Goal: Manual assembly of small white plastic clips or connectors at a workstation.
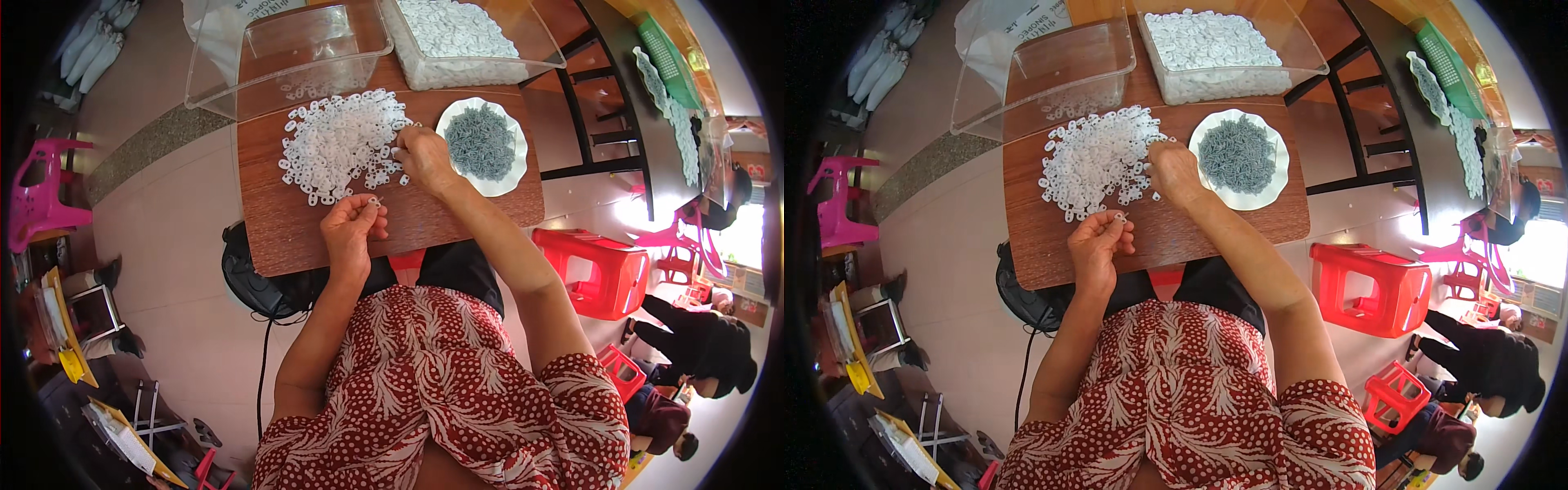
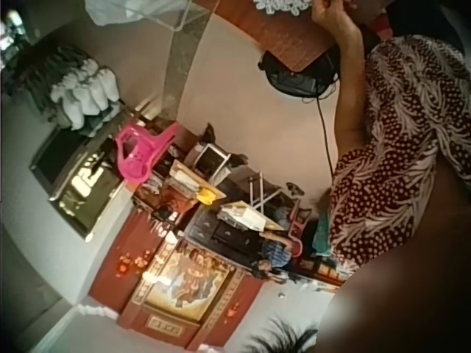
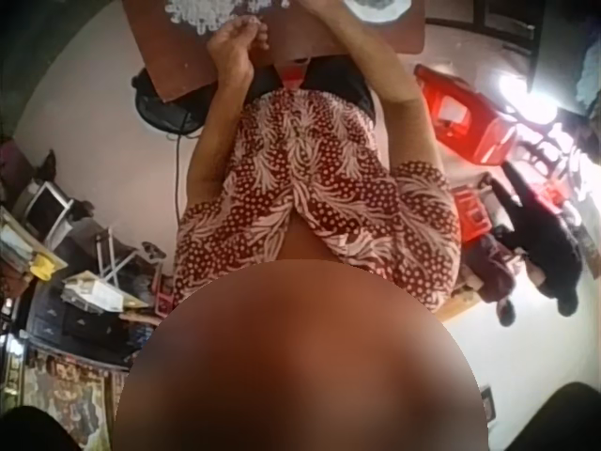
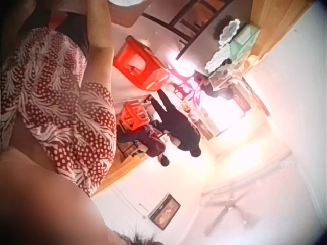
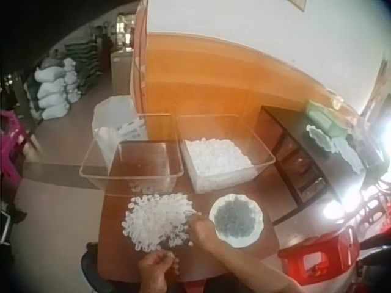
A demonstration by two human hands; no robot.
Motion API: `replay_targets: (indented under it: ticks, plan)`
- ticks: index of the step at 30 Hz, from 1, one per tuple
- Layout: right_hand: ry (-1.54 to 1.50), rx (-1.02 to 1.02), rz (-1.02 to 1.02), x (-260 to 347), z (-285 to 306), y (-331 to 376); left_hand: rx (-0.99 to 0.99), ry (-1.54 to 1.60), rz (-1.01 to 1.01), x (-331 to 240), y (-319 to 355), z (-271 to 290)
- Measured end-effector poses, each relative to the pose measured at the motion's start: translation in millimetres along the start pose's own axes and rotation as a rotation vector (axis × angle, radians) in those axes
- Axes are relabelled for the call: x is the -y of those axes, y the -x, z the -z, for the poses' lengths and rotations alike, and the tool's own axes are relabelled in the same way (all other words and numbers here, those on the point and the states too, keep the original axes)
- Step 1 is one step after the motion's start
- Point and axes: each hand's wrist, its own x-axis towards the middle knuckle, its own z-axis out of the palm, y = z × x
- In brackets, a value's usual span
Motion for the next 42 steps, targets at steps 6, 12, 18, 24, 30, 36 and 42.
replay_targets:
  ticks: [6, 12, 18, 24, 30, 36, 42]
  plan:
    - [-0.59, 0.088, -0.237, 19.7, 33.3, 20.9, 0.025, -0.012, -0.01, -5.3, 0.9, 0.4]
    - [-1.143, 0.256, -0.586, 32.4, 55.1, 47.4, 0.051, 0.012, 0.006, -14.3, 6.5, -11.4]
    - [-1.459, 0.288, -0.718, 46.2, 62.5, 64.9, 0.053, 0.03, -0.034, -19.7, 10.4, -28.1]
    - [-1.501, 0.272, -0.69, 56.3, 68.9, 72.8, 0.085, 0.065, -0.02, -20.8, 12.2, -30.3]
    - [-1.393, 0.208, -0.679, 53.3, 68.6, 76.2, 0.111, 0.088, 0.033, -22.6, 14.7, -29.8]
    - [-1.269, 0.151, -0.667, 57.6, 77.8, 73.0, 0.122, 0.065, 0.053, -21.9, 16.9, -28.5]
    - [-1.206, 0.102, -0.646, 57.8, 81.4, 74.7, 0.097, 0.004, 0.031, -18.9, 18.6, -29.8]
